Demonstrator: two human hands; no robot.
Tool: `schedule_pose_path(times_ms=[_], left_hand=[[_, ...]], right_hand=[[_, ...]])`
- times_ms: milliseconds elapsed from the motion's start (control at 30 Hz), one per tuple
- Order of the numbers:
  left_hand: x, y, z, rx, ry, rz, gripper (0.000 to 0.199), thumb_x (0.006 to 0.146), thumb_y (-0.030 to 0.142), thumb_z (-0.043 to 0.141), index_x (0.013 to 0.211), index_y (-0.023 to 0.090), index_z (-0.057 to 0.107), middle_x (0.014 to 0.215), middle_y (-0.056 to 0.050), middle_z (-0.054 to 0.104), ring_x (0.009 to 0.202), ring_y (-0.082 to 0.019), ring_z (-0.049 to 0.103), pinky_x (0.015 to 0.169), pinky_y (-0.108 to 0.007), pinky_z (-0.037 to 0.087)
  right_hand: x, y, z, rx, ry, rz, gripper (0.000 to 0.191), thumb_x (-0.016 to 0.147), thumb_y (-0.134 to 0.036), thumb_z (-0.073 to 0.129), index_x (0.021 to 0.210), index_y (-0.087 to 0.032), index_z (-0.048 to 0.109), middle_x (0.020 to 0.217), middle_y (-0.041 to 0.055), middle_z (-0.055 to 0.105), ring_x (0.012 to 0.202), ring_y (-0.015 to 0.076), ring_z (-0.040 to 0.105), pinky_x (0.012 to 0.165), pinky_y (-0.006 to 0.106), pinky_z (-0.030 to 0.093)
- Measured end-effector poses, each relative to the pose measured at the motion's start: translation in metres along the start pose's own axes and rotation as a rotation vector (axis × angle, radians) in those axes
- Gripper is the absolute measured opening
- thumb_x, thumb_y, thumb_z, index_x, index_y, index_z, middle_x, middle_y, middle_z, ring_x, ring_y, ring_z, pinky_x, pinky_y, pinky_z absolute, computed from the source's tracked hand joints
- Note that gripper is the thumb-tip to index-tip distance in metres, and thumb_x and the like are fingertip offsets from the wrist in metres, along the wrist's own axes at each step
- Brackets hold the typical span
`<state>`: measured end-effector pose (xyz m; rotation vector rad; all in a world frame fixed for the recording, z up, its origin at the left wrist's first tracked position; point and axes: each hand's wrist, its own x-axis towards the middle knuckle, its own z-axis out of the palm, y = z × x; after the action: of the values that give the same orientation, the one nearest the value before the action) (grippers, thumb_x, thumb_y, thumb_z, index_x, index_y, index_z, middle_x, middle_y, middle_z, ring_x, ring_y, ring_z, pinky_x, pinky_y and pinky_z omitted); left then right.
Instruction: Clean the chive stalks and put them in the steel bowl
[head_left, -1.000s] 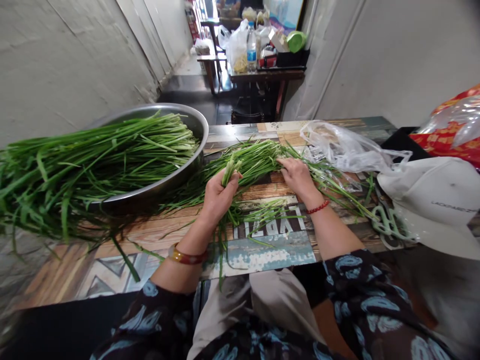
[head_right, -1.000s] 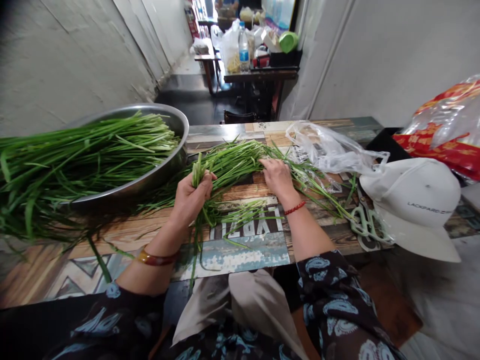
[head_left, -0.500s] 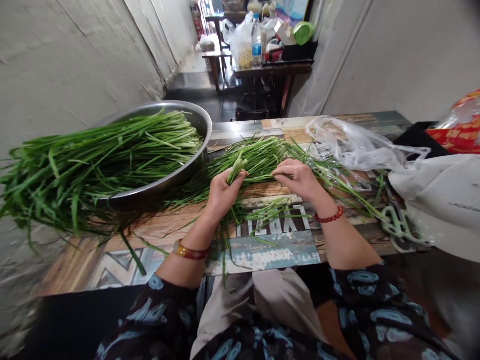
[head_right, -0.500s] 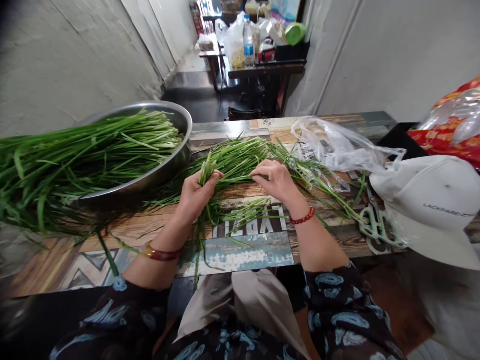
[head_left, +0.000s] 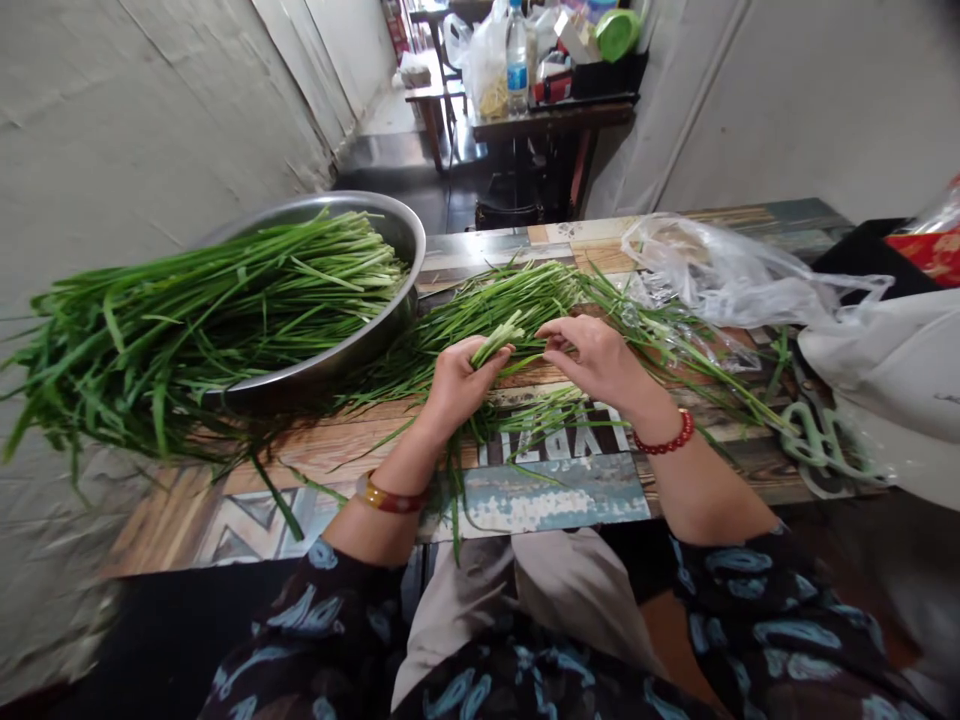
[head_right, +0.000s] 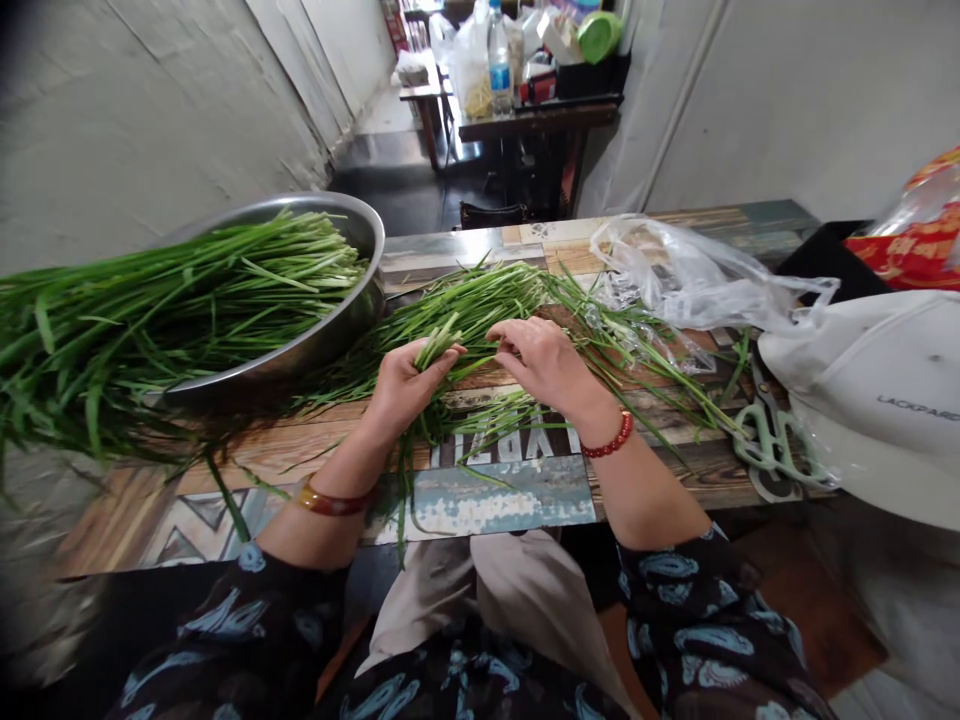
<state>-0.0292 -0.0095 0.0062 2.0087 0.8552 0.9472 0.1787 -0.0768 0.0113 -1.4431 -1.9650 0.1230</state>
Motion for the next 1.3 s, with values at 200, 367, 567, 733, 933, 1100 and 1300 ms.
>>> schedule_pose_path(times_ms=[200,367,567,733,933,1100,1300], left_hand=[[0.001,0.006,0.002,0.084,-0.181,0.056,0.026,0.084,0.037,0.065,0.069,0.017,0.066,0.065,0.000,0.057,0.067,-0.015,0.054,0.067,-0.026,0.041],[0.003,0.004,0.000,0.109,-0.195,0.066,0.038,0.086,0.034,0.061,0.054,0.017,0.049,0.059,0.002,0.044,0.061,-0.012,0.043,0.062,-0.026,0.033],[0.004,-0.001,-0.002,0.049,-0.099,-0.002,0.030,0.085,0.037,0.060,0.063,0.016,0.057,0.064,0.001,0.047,0.065,-0.013,0.044,0.063,-0.026,0.034],[0.003,0.001,-0.002,-0.017,-0.034,0.025,0.027,0.085,0.036,0.060,0.068,0.016,0.066,0.076,-0.003,0.058,0.076,-0.016,0.053,0.074,-0.029,0.043],[0.001,0.006,0.001,-0.334,-0.053,-0.164,0.030,0.086,0.044,0.062,0.075,0.016,0.062,0.070,-0.003,0.063,0.063,-0.013,0.059,0.063,-0.026,0.049],[0.002,0.005,0.004,-0.396,-0.005,-0.208,0.029,0.082,0.043,0.067,0.075,0.016,0.059,0.062,0.002,0.056,0.050,-0.009,0.053,0.050,-0.022,0.042],[0.003,0.000,0.003,-0.303,0.061,-0.169,0.027,0.081,0.043,0.066,0.077,0.017,0.063,0.053,0.005,0.044,0.047,-0.008,0.037,0.046,-0.023,0.030]], right_hand=[[0.002,-0.008,0.003,0.196,0.047,0.075,0.022,0.084,-0.020,0.062,0.106,-0.021,0.063,0.085,0.0020,0.068,0.081,0.0186,0.065,0.079,0.032,0.050],[0.004,0.013,-0.001,0.421,0.297,0.250,0.019,0.093,-0.031,0.054,0.108,-0.023,0.061,0.081,0.0000,0.065,0.077,0.0143,0.063,0.074,0.028,0.053],[0.003,0.054,-0.006,0.346,0.493,0.386,0.021,0.097,-0.032,0.047,0.103,-0.023,0.065,0.080,0.0007,0.065,0.075,0.0154,0.063,0.069,0.029,0.052],[-0.003,0.061,-0.005,-0.122,0.234,0.316,0.022,0.092,-0.028,0.053,0.090,-0.021,0.073,0.094,0.0079,0.071,0.095,0.0253,0.062,0.091,0.042,0.047],[-0.011,0.066,-0.004,-0.356,0.050,0.389,0.019,0.086,-0.027,0.060,0.095,-0.024,0.077,0.102,0.0101,0.070,0.101,0.0303,0.059,0.092,0.048,0.043],[-0.011,0.064,-0.004,-0.329,0.063,0.399,0.016,0.085,-0.025,0.060,0.090,-0.023,0.076,0.099,0.0102,0.071,0.100,0.0297,0.060,0.091,0.046,0.044],[-0.003,0.050,-0.006,0.229,0.242,0.354,0.019,0.085,-0.035,0.062,0.085,-0.020,0.074,0.086,0.0037,0.073,0.077,0.0182,0.063,0.073,0.033,0.050]])
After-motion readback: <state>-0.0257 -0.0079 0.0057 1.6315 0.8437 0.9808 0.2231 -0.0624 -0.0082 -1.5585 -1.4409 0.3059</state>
